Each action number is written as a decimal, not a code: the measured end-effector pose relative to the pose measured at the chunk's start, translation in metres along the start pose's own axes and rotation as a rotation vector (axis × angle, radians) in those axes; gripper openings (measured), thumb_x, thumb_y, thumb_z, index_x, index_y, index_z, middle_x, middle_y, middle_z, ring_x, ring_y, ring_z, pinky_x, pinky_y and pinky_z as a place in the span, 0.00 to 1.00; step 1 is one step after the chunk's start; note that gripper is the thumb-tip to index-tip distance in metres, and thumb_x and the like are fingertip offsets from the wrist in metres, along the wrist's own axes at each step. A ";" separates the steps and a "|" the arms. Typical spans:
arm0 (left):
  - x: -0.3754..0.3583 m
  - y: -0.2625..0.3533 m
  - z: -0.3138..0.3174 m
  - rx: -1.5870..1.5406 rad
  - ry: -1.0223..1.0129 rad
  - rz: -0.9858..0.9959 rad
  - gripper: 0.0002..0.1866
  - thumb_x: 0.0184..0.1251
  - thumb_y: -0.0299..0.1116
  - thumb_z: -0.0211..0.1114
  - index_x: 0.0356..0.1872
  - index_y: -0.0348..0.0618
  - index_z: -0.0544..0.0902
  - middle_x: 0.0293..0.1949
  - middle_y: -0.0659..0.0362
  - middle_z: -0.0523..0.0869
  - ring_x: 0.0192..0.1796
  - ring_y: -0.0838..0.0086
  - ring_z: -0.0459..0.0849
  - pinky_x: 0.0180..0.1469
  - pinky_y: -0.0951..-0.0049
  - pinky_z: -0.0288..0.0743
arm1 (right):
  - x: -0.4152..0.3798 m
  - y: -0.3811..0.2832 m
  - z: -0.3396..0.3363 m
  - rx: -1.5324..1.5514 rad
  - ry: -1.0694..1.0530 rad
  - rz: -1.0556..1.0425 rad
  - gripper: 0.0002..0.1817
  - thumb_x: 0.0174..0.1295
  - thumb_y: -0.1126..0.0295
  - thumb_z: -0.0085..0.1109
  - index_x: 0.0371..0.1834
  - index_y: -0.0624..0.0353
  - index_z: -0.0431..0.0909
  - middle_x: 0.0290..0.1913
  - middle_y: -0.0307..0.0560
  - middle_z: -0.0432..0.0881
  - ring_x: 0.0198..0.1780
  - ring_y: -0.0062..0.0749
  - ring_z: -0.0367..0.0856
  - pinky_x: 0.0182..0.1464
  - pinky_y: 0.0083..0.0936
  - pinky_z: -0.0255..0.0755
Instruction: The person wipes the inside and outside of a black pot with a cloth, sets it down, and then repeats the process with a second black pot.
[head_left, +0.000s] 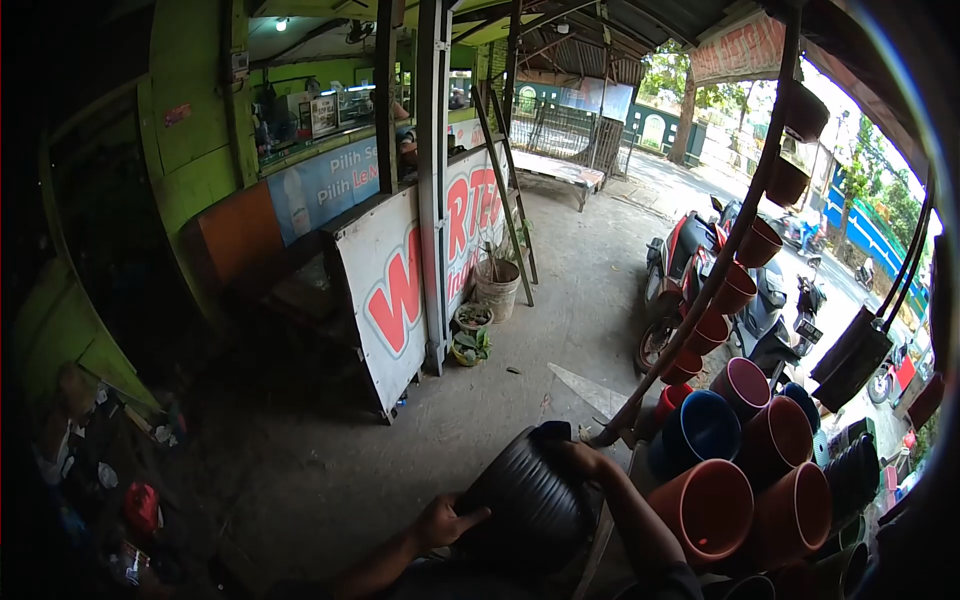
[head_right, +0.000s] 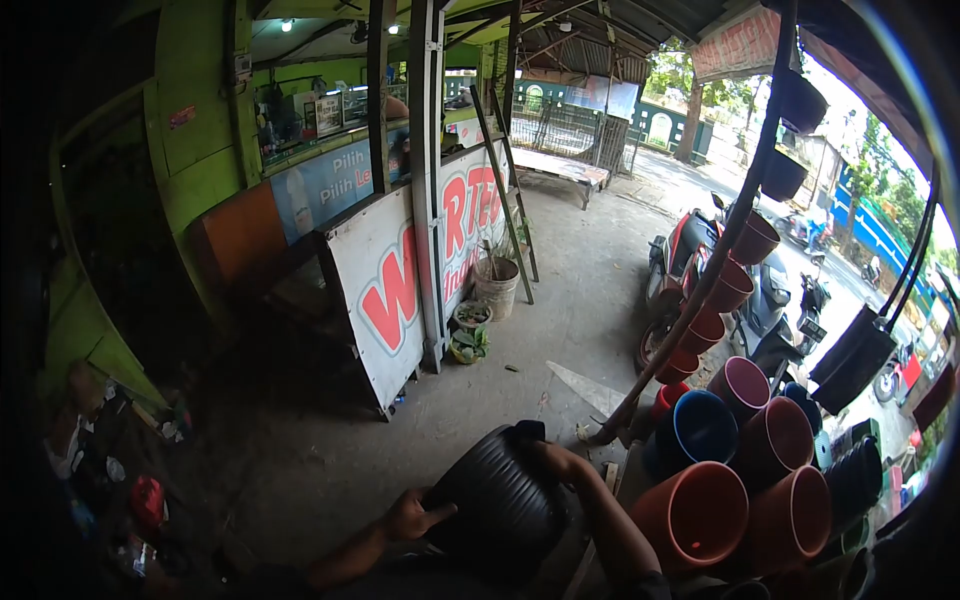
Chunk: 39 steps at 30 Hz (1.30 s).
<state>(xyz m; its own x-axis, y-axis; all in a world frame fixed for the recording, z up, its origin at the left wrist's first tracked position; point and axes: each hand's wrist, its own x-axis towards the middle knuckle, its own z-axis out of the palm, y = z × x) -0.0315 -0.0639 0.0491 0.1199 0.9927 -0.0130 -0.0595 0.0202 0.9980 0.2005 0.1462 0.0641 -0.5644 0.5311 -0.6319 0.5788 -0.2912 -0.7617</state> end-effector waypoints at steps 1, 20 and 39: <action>0.001 0.000 0.001 0.030 0.038 0.013 0.20 0.70 0.36 0.66 0.55 0.32 0.80 0.52 0.51 0.86 0.54 0.71 0.83 0.60 0.70 0.74 | 0.017 0.018 -0.001 -0.157 0.068 -0.153 0.29 0.69 0.56 0.46 0.69 0.60 0.68 0.66 0.57 0.73 0.67 0.44 0.70 0.68 0.33 0.62; 0.055 0.005 -0.030 -0.485 0.499 -0.099 0.24 0.68 0.46 0.66 0.54 0.37 0.78 0.46 0.58 0.82 0.47 0.73 0.80 0.49 0.69 0.75 | -0.023 0.035 0.191 -1.047 0.568 -0.968 0.41 0.55 0.54 0.57 0.70 0.68 0.62 0.78 0.54 0.54 0.79 0.45 0.50 0.74 0.42 0.50; 0.017 -0.004 -0.068 -0.559 -0.016 -0.120 0.31 0.61 0.33 0.73 0.64 0.33 0.71 0.59 0.52 0.80 0.60 0.66 0.79 0.61 0.62 0.75 | -0.026 0.064 -0.015 0.906 0.135 -0.267 0.21 0.71 0.58 0.53 0.53 0.67 0.78 0.48 0.47 0.85 0.46 0.30 0.84 0.55 0.25 0.75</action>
<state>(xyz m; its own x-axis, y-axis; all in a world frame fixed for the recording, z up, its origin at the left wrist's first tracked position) -0.0965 -0.0391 0.0405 0.1726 0.9778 -0.1187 -0.5594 0.1965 0.8053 0.2611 0.1251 0.0337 -0.5069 0.7400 -0.4421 -0.2672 -0.6225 -0.7356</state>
